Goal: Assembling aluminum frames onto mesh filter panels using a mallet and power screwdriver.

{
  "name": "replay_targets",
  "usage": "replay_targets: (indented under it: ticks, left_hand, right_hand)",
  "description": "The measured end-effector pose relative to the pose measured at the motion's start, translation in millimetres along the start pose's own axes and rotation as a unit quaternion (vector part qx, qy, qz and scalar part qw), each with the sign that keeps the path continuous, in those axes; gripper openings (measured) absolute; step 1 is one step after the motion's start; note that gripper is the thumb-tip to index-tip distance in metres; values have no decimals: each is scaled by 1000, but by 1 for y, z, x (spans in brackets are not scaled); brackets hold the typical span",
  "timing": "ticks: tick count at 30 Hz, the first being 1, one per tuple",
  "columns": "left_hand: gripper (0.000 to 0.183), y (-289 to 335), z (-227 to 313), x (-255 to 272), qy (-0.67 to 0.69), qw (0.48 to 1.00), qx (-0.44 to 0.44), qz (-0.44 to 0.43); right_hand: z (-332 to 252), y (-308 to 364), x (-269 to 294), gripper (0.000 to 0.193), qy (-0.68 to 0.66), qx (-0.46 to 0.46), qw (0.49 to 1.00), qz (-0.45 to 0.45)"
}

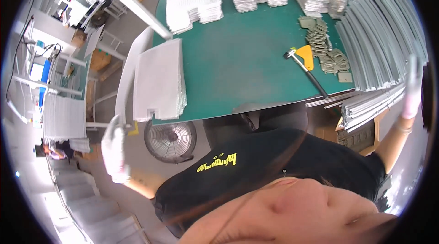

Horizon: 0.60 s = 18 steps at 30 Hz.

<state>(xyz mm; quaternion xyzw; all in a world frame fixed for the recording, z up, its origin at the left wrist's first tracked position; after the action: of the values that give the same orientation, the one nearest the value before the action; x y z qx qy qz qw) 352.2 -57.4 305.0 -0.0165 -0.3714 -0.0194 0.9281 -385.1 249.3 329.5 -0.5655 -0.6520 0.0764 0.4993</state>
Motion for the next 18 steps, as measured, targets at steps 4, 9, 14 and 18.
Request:
replay_targets:
  ticks: [4, 9, 14, 18]
  left_hand:
    - [65, 18, 58, -128, -204, 973, -52, -93]
    - [63, 15, 49, -289, -261, 916, -242, -186]
    - [74, -29, 84, -304, -300, 847, -310, -309]
    - [53, -168, 81, -300, -299, 868, -382, -109]
  right_hand:
    - [-123, 128, -133, 32, -152, 215, 942, -209]
    - [-188, 200, -294, 37, -293, 260, 864, -317]
    - [-185, 219, -380, 47, -120, 301, 838, -440]
    - [-177, 209, -397, 54, -108, 311, 837, -437]
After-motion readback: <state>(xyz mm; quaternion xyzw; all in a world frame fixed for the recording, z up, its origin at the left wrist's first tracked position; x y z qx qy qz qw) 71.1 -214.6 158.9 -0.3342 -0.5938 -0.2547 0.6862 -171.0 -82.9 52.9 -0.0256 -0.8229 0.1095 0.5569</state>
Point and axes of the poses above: each hand's wrist, its own y-axis away from the middle knuckle, its own x-axis out of the back of the hand, z = x × y, the point moved 1 cm from there along -y, towards the middle knuckle, and after that the axes turned 8 degrees about -y, right-handed, at the moved point
